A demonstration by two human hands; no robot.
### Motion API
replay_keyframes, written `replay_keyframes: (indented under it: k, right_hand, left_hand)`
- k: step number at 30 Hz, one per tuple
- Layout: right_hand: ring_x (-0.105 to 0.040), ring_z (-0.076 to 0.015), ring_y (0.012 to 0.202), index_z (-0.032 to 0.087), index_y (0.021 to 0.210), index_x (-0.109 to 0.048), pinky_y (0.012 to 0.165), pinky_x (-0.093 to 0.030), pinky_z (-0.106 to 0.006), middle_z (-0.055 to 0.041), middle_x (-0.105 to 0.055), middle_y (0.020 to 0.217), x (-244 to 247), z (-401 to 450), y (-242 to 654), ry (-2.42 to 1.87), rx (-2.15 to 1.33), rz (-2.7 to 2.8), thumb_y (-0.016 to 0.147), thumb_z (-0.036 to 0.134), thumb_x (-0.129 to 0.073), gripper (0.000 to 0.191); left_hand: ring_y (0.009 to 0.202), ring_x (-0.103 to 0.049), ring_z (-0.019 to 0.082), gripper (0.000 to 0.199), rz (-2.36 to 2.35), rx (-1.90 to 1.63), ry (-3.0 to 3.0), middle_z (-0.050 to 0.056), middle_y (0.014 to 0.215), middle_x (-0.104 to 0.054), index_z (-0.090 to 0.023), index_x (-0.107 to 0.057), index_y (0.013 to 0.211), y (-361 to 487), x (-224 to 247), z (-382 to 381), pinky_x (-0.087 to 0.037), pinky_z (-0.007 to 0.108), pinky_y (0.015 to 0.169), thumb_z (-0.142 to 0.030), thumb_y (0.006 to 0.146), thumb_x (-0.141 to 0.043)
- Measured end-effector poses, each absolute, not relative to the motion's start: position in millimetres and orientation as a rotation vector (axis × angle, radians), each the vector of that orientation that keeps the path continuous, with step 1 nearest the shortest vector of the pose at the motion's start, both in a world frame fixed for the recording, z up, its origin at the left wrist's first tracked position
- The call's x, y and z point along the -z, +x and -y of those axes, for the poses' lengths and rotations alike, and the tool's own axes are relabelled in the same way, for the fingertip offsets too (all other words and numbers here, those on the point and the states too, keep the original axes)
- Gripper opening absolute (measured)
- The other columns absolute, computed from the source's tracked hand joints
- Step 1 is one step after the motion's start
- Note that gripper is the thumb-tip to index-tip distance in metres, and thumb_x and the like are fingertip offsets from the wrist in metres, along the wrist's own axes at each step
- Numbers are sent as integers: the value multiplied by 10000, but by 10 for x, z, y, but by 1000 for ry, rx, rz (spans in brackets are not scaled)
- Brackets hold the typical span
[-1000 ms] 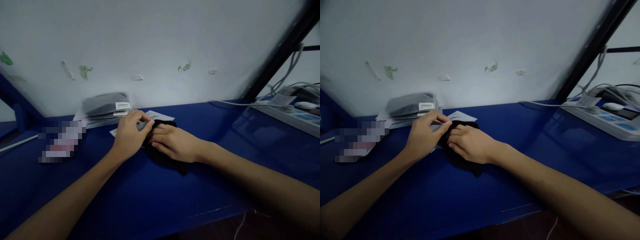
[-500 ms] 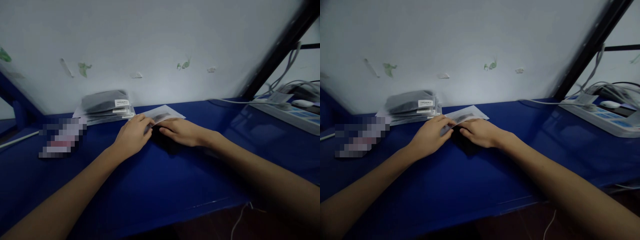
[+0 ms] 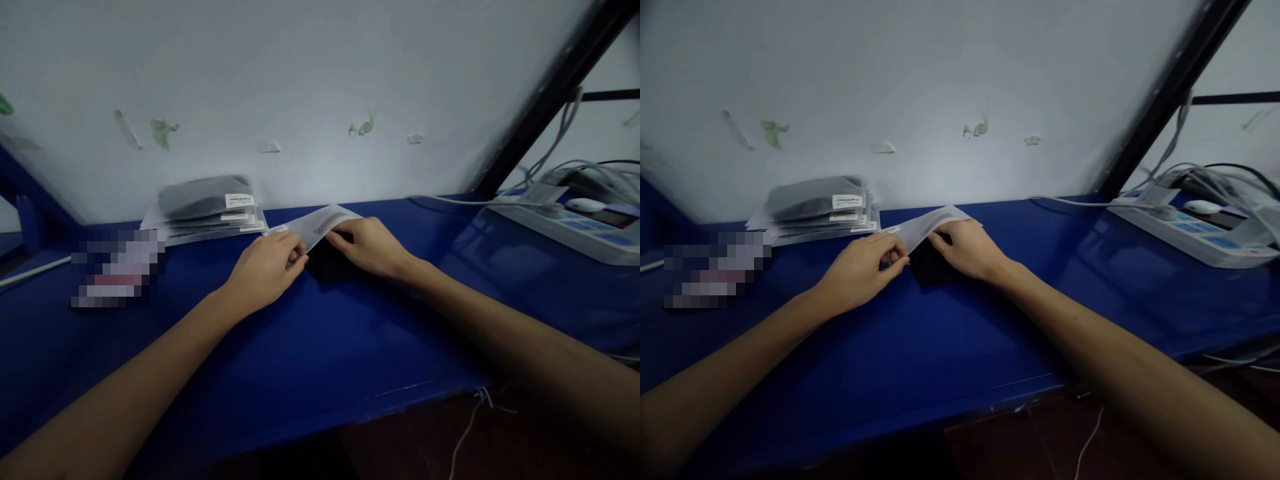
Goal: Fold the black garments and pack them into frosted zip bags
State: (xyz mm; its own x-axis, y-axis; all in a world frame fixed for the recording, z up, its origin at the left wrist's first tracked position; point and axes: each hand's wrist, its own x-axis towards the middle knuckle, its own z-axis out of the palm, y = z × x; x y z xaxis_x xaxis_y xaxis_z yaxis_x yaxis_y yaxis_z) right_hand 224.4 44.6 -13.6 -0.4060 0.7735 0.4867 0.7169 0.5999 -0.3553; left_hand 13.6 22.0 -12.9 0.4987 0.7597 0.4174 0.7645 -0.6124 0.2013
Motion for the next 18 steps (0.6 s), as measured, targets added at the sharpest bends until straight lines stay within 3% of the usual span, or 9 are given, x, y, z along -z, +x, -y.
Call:
replay_keyframes:
  k: [3,5,8,10,18]
  right_hand:
    - [-689,-170,796,209,917,-752,759,-505,-299,-22,-766,909,15,-318,2284,-1038,-157,2326,909,302,-539,233]
    - [-691,-181,925,226,991,-753,841,-511,-304,-15,-760,1027,-29,-265,2293,-897,-244,2472,873,312,-599,212]
    - [-614,-204,1161,242,1159,-703,1001,-462,-342,-19,-688,1240,-22,-261,2290,-777,-292,2625,834,295,-649,333]
    - [-581,-207,1213,236,1228,-666,1036,-439,-355,-32,-653,1299,10,-293,2282,-793,-270,2643,845,267,-633,386]
    - [-642,-220,1003,179,1097,-694,892,-481,-380,-100,-710,1124,189,-436,2166,-968,-181,2493,908,184,-507,266]
  left_hand:
    - [748,-587,176,28,1476,809,-2632,2,817,-635,-215,-588,851,73,130,-259,-425,299,650,-220,867,-566]
    - [733,-579,169,18,1483,838,-2613,-3,811,-627,-216,-582,853,38,134,-284,-421,294,640,-216,862,-567]
    - [727,-573,164,22,1464,840,-2632,-5,793,-612,-212,-582,849,20,138,-295,-420,290,638,-204,859,-565]
    - [738,-577,167,25,1431,819,-2663,-3,783,-606,-206,-585,849,29,140,-283,-424,294,651,-201,861,-563]
    - [729,-574,165,33,1377,769,-2776,-4,773,-604,-204,-580,870,124,153,-208,-428,295,642,-188,873,-551]
